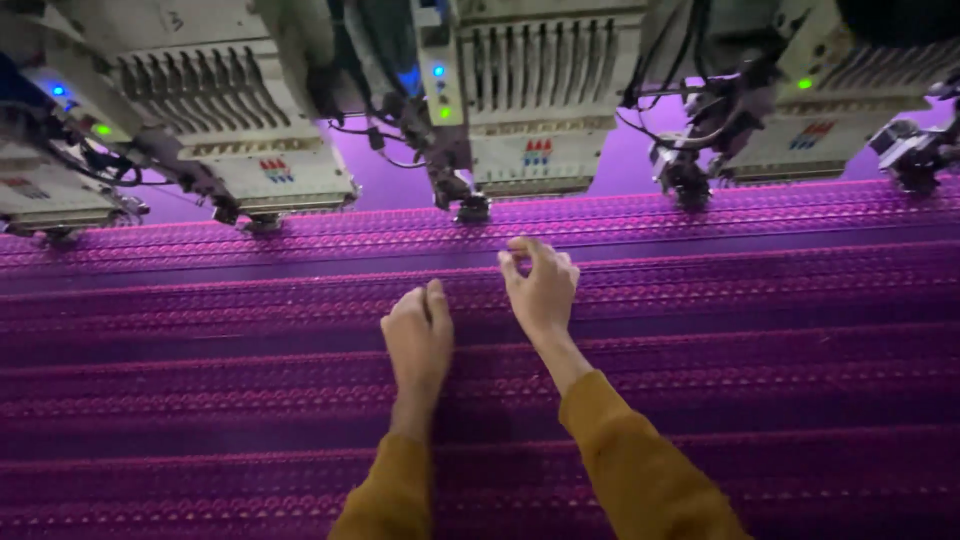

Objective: Inspecting and adjusting multiple heads of an industrial embroidery machine while it processes purple fabric.

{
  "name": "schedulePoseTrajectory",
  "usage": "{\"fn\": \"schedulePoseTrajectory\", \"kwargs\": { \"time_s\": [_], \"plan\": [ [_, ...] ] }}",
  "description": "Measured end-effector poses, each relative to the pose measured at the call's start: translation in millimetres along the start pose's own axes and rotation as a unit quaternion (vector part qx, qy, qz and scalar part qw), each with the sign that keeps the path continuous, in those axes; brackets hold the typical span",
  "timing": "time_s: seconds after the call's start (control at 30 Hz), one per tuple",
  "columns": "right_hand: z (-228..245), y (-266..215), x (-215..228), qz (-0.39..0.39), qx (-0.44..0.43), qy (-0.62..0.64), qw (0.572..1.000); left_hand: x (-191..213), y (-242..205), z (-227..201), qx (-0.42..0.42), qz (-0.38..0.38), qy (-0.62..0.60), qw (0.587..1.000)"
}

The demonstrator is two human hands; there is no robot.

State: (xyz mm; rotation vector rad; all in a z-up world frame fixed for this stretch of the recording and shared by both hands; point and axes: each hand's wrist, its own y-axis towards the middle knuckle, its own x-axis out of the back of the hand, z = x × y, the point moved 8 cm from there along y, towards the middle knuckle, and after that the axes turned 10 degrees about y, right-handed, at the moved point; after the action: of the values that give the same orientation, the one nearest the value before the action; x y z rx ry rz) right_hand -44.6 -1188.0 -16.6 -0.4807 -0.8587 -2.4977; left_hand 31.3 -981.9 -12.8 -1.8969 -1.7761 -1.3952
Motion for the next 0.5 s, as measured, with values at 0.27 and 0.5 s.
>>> {"fn": "schedulePoseTrajectory", "kwargs": {
  "time_s": [0.27, 0.5],
  "plan": [
    [-21.1, 35.1, -36.6, -0.134, -0.018, -0.118, 0.984, 6.7, 10.5, -1.9, 0.005, -0.031, 0.016, 0.999],
    [-17.0, 42.1, -52.1, -0.118, 0.023, -0.173, 0.978, 20.5, 10.4, -6.3, -0.003, -0.067, -0.015, 0.998]
  ]
}}
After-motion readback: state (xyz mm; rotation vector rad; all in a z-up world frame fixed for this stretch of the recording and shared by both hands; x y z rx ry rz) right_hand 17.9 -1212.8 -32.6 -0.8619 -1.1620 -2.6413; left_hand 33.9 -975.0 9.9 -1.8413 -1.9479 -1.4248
